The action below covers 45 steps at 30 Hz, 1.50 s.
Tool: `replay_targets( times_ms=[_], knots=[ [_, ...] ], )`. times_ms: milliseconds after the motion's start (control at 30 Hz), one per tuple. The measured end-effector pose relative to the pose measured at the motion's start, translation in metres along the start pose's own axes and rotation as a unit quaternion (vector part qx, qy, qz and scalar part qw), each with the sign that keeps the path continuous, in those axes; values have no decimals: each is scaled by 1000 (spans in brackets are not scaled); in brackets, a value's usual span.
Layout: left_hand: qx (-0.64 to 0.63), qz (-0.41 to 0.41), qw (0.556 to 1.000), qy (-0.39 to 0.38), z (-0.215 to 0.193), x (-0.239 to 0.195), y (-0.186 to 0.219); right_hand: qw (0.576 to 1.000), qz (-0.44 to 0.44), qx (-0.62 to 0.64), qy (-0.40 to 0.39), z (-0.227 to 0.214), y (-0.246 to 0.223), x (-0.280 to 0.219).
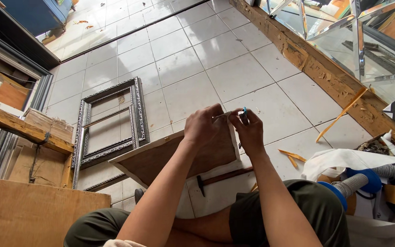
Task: The person stretches a floral painting canvas onto a wooden stretcher frame using a staple gun. They pull the canvas edges taut and secure them with staples, working around the perimeter.
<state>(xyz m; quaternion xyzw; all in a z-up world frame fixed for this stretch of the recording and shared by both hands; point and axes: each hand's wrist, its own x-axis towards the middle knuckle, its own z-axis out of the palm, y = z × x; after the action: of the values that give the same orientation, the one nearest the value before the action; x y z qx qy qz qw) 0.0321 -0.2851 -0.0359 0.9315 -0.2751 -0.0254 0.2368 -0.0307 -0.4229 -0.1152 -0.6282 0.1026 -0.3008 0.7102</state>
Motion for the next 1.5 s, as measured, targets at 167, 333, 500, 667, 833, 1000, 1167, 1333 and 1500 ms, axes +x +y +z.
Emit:
replay_targets(
  times_ms=[167,333,500,667,833,1000,1167,1333,1500],
  knots=[
    [1,29,1000,-1,-6,-9,7,1000,-3,-13,-12,6,15,3],
    [6,20,1000,-2,1,2,-4,999,0,28,30,18,-18,-8],
    [7,3,1000,4,-4,3,6,990,20,19,139,22,12,-21],
    [8,1,1000,-5,-2,9,2,988,102,-46,108,35,22,-39],
    [10,-16,1000,-17,-6,6,5,988,111,-71,83,54,-12,-55],
    [8,-22,1000,-22,-5,7,2,986,82,-122,80,45,1,-42],
    [11,-10,1000,-23,2,13,-8,981,105,-153,57,40,-2,-32],
    [-6,-8,1000,-20,-7,5,0,972,155,-173,-27,34,4,-24],
    [24,17,999,22,2,2,0,966,183,-175,-58,22,30,-14]
  ],
)
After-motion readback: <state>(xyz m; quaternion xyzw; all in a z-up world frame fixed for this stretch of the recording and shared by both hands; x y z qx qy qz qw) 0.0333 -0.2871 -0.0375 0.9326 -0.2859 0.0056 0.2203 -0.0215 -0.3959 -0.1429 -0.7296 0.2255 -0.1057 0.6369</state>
